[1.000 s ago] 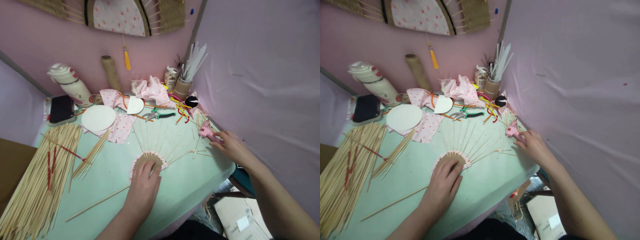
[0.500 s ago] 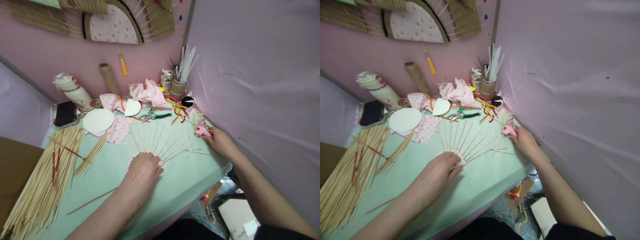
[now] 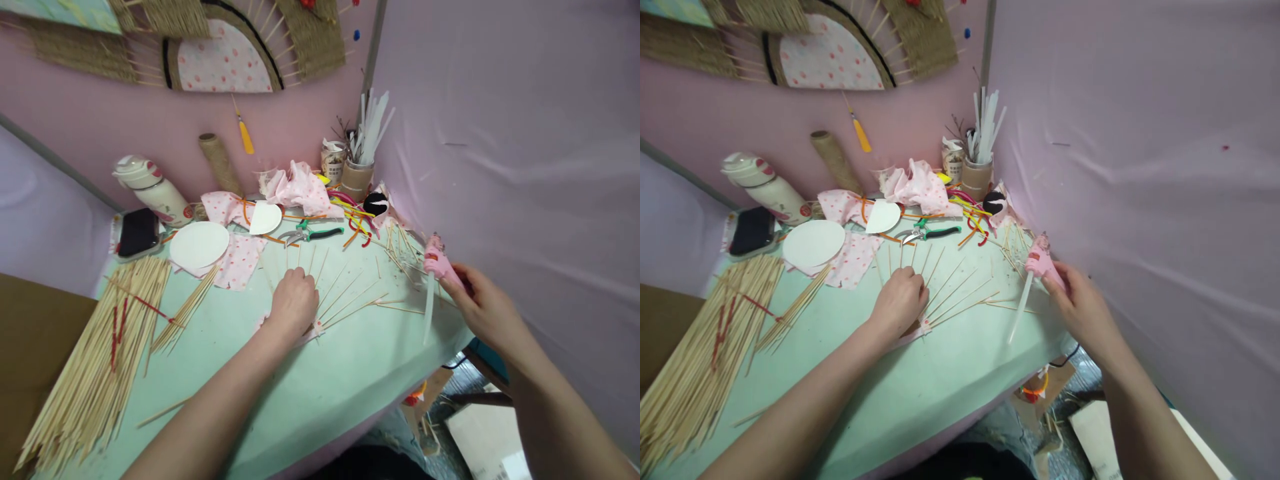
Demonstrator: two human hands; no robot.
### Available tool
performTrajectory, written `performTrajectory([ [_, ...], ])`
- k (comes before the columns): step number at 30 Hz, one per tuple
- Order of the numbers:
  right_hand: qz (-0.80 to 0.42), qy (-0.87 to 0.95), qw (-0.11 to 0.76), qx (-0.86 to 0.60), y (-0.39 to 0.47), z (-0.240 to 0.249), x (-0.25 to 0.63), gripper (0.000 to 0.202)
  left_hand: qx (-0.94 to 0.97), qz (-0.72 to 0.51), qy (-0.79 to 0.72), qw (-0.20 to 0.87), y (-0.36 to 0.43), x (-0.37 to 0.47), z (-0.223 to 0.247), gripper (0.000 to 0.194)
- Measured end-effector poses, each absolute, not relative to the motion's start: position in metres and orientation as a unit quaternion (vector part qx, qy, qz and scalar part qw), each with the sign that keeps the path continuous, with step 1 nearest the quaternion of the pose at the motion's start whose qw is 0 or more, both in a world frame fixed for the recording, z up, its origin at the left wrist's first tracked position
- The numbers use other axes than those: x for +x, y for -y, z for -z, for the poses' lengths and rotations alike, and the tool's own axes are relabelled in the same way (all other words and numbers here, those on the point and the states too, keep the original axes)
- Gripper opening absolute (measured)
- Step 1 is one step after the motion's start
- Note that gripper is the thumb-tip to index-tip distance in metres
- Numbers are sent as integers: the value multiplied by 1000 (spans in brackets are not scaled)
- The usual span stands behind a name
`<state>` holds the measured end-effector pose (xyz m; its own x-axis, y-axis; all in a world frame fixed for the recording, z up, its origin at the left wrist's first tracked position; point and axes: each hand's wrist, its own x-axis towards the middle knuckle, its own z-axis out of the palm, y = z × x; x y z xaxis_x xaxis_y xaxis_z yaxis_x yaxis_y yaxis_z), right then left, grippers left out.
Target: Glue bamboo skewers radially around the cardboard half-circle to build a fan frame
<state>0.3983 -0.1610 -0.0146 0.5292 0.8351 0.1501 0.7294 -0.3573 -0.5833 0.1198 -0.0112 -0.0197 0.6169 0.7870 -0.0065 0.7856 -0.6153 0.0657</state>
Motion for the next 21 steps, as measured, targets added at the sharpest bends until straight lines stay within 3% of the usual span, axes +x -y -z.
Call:
performTrajectory([
  [7, -133, 456, 321, -819, 168, 10, 388, 58, 899, -1, -436, 35, 11, 118, 22, 27],
  [21, -179, 434, 383, -796, 168, 15, 380, 51, 900, -7, -434, 44, 13, 117, 22, 26],
])
